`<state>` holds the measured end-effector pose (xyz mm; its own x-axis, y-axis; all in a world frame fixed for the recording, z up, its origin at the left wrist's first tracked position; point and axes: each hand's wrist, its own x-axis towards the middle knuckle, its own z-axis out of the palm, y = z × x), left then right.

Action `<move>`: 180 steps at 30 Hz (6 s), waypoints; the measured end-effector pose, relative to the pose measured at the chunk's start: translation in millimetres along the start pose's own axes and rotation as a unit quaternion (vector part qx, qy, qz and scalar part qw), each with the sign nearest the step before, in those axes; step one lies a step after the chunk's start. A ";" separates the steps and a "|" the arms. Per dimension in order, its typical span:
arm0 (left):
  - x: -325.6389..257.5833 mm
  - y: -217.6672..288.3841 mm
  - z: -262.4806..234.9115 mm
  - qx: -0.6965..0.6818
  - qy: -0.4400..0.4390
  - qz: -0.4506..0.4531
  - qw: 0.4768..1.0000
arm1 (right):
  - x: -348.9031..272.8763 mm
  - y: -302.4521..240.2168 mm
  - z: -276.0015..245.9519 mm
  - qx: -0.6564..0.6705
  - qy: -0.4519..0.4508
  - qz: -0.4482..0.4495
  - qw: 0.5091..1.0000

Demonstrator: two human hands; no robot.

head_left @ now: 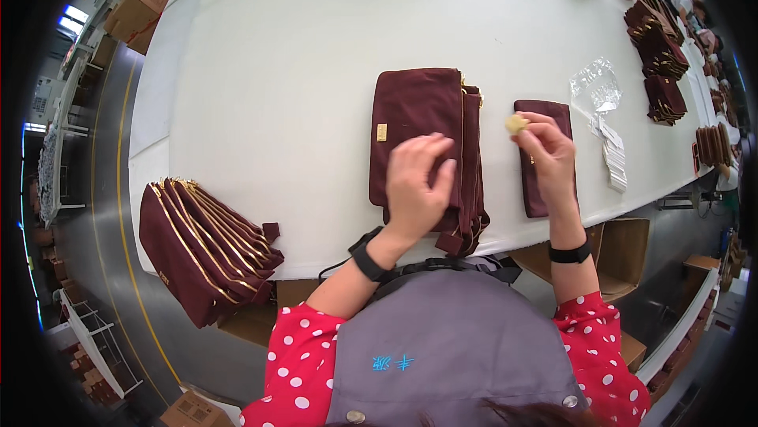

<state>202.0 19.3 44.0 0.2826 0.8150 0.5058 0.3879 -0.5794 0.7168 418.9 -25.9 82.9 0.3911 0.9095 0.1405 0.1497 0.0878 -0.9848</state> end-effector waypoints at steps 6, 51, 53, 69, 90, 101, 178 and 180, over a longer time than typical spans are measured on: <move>-27.3 -63.0 -27.1 -0.185 0.024 -0.395 0.900 | 21.7 19.3 105.3 -0.222 -0.110 -0.213 0.945; -35.5 -34.1 -11.7 -0.272 -0.134 -0.368 0.879 | 33.0 34.9 59.2 0.126 -0.088 0.199 0.968; -41.2 -37.6 -11.0 -0.266 -0.121 -0.366 0.884 | 44.5 30.1 29.0 0.133 -0.106 0.149 0.974; -44.2 -38.7 -6.7 -0.233 -0.115 -0.335 0.906 | 14.9 33.2 69.2 -0.330 -0.126 -0.297 0.887; -53.1 -62.9 -28.6 -0.279 -0.009 -0.434 0.857 | 7.0 24.5 127.1 -0.322 -0.197 -0.279 0.883; -36.5 -44.7 -40.3 -0.416 -0.025 -0.444 0.793 | -0.5 13.2 118.2 -0.379 -0.238 -0.359 0.819; -52.7 -65.3 -16.1 -0.191 -0.042 -0.410 0.891 | 8.9 63.7 122.4 -0.426 -0.187 -0.364 0.807; -50.3 -67.7 -17.7 -0.260 -0.050 -0.430 0.863 | 9.4 59.4 118.6 -0.404 -0.206 -0.364 0.813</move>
<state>145.9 17.6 -21.4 0.1701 0.9230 -0.3453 0.0535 0.3412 0.9385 323.7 36.1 13.6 -0.3816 0.8090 0.4472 0.8183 0.5207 -0.2437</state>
